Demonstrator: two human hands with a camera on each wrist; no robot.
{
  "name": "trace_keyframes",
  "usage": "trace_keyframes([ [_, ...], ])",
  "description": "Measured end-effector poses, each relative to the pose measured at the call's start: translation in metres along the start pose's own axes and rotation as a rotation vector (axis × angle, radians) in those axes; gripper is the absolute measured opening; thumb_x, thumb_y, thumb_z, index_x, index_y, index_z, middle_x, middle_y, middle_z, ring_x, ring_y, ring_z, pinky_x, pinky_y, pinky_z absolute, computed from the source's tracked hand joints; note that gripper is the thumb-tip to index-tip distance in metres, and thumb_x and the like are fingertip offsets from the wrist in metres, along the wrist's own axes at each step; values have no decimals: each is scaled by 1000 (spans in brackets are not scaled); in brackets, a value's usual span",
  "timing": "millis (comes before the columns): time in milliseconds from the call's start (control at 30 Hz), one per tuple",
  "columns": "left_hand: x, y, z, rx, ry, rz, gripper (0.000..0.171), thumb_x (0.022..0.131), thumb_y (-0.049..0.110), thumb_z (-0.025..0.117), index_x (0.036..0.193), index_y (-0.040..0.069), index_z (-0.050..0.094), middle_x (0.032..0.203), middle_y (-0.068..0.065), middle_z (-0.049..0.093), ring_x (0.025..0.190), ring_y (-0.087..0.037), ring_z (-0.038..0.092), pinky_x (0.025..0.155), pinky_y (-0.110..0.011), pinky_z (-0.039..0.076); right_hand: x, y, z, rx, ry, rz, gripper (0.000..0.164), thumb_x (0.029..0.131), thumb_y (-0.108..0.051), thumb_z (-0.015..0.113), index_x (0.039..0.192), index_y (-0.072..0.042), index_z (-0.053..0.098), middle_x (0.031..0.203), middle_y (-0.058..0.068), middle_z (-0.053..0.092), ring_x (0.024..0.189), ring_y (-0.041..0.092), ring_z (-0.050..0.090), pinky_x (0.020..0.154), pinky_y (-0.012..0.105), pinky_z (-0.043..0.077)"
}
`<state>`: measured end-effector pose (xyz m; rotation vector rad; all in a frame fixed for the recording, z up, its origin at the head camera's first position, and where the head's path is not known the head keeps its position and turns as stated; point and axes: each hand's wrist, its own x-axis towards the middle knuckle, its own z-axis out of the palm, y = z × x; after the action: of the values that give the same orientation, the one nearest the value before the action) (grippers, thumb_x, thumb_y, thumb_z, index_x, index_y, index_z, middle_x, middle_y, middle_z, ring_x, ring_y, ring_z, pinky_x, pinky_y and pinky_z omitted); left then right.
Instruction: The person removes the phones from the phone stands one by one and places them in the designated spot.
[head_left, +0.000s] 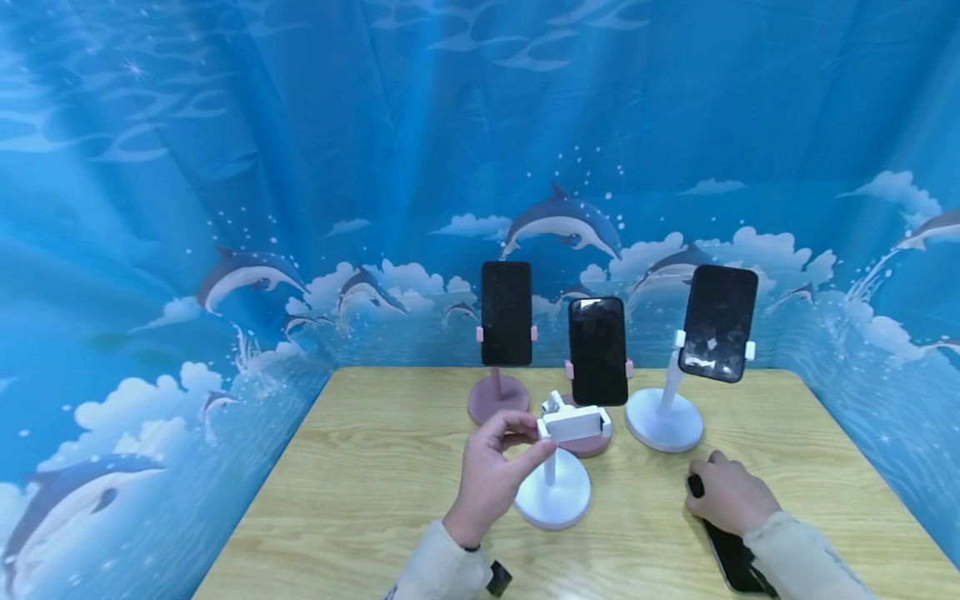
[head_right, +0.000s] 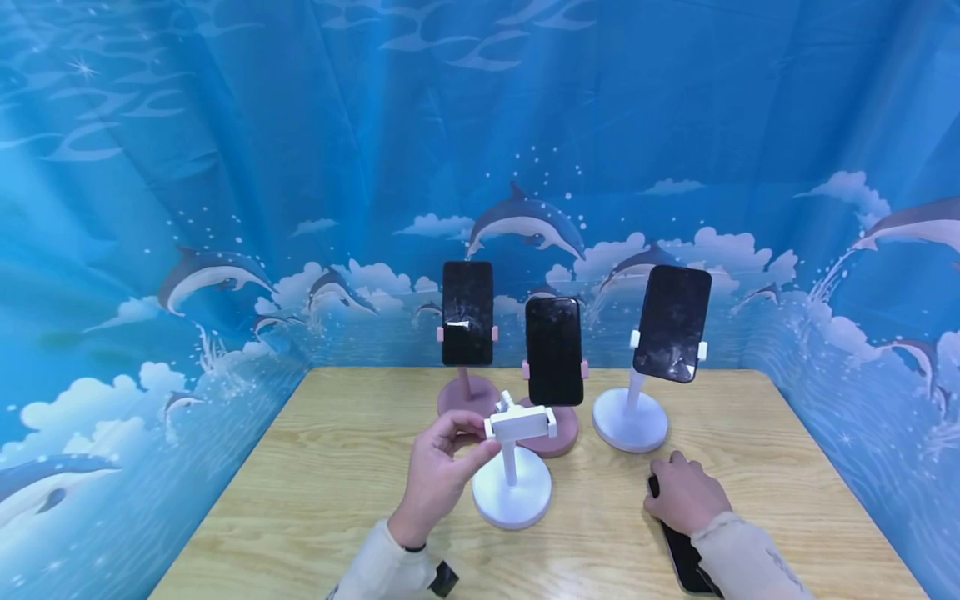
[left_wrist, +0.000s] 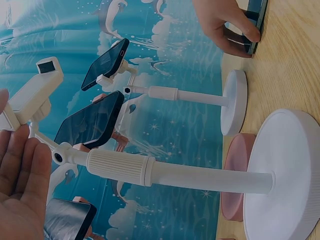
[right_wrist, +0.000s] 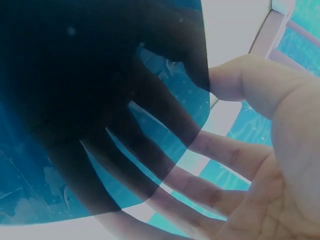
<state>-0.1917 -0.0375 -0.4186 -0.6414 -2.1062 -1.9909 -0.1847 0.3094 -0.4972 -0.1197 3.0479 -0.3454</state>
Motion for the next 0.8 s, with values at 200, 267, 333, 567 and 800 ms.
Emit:
trace_keyframes([
  [200,0,-1,0,6,-3,-2,25,88,16,84,108,10,70,104,-3,70,97,-18,68,94,-33,59,0,0,1,-18,5,14,44,81,-24,77,114,4,68,99,20,60,82,35,60,61,54,55],
  [267,0,-1,0,10,-4,3,25,88,16,84,107,10,70,104,-2,70,97,-18,68,94,-33,59,0,-1,2,-25,-1,19,45,82,-25,77,114,5,68,100,20,60,83,35,60,62,55,55],
  [333,0,-1,0,13,-4,10,25,88,16,84,107,10,70,104,-2,70,96,-17,68,94,-33,59,1,-1,2,-31,-7,24,46,83,-26,77,115,5,68,102,22,60,84,36,60,63,55,55],
  [567,2,-2,-1,16,-3,18,24,88,16,84,107,10,70,104,-2,70,96,-17,68,93,-33,59,0,-7,-9,-23,35,10,43,87,-26,75,116,5,69,103,21,63,88,39,63,64,57,56],
  [800,2,-2,-1,23,-11,9,24,89,16,83,108,11,70,104,-2,70,96,-17,68,93,-33,59,-17,-41,-43,17,199,-61,36,88,-24,79,114,-1,72,107,18,68,92,36,68,63,51,58],
])
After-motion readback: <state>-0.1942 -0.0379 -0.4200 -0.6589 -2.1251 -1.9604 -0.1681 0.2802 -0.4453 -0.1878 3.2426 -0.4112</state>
